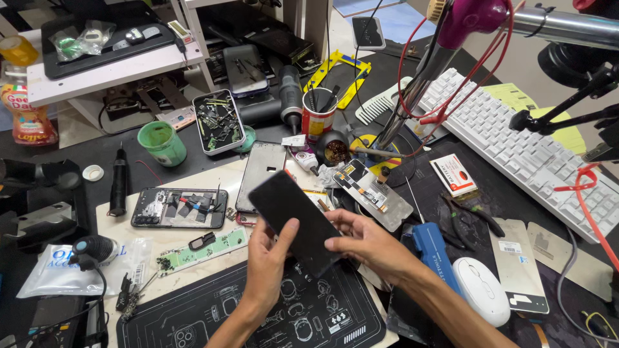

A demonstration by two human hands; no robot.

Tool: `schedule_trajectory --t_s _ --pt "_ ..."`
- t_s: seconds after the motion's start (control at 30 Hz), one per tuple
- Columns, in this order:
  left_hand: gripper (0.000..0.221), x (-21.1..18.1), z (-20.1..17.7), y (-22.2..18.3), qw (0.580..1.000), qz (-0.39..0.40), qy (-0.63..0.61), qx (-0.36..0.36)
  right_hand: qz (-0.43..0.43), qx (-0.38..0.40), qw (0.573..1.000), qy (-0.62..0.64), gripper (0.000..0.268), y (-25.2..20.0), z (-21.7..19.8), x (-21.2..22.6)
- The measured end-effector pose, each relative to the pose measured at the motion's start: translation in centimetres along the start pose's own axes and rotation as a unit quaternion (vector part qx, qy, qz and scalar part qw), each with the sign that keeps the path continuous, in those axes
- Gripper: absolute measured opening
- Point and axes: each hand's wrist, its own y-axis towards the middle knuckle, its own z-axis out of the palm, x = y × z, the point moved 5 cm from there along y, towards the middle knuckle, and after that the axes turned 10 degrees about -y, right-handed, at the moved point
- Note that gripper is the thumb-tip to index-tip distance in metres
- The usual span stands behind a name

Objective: The person cleans a phone screen with a cloth, removes the back cover of a mobile phone using a pry tool and their hands, and then handles internal components such as a battery and circuitry.

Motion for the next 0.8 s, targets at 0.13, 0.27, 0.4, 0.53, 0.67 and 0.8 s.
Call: schedule_trajectory --t_s 0.13,0.27,0.4,0.53,0.67,0.8 --pt "0.038 -1.4 0.2 0.2 0.999 0.003 -0.022 -0.032 0.003 0.035 0.999 0.038 0.063 -0.6 1.8 1.2" --pt "0.037 -1.8 0.6 0.0 0.999 0.008 -0.038 -0.029 -0.002 0.026 0.998 0.063 0.066 -0.9 2.5 2.2" --pt "0.042 -1.8 0.8 -0.2 0.999 0.015 -0.03 -0.027 -0.026 0.021 0.999 0.041 0.073 -1.2 2.9 2.7" --pt "0.044 -1.6 1.0 -0.4 1.0 0.007 -0.021 -0.019 -0.032 -0.034 0.999 -0.018 0.077 -1.3 3.3 2.3" --pt "0.044 -1.2 1.2 -0.9 1.0 0.025 -0.005 -0.013 -0.037 -0.096 0.994 -0.044 0.068 -1.3 3.7 1.6" --pt "0.043 -1.2 1.6 -1.2 0.999 0.04 0.016 0.001 -0.052 -0.165 0.982 -0.074 0.057 -1.4 3.9 1.3"
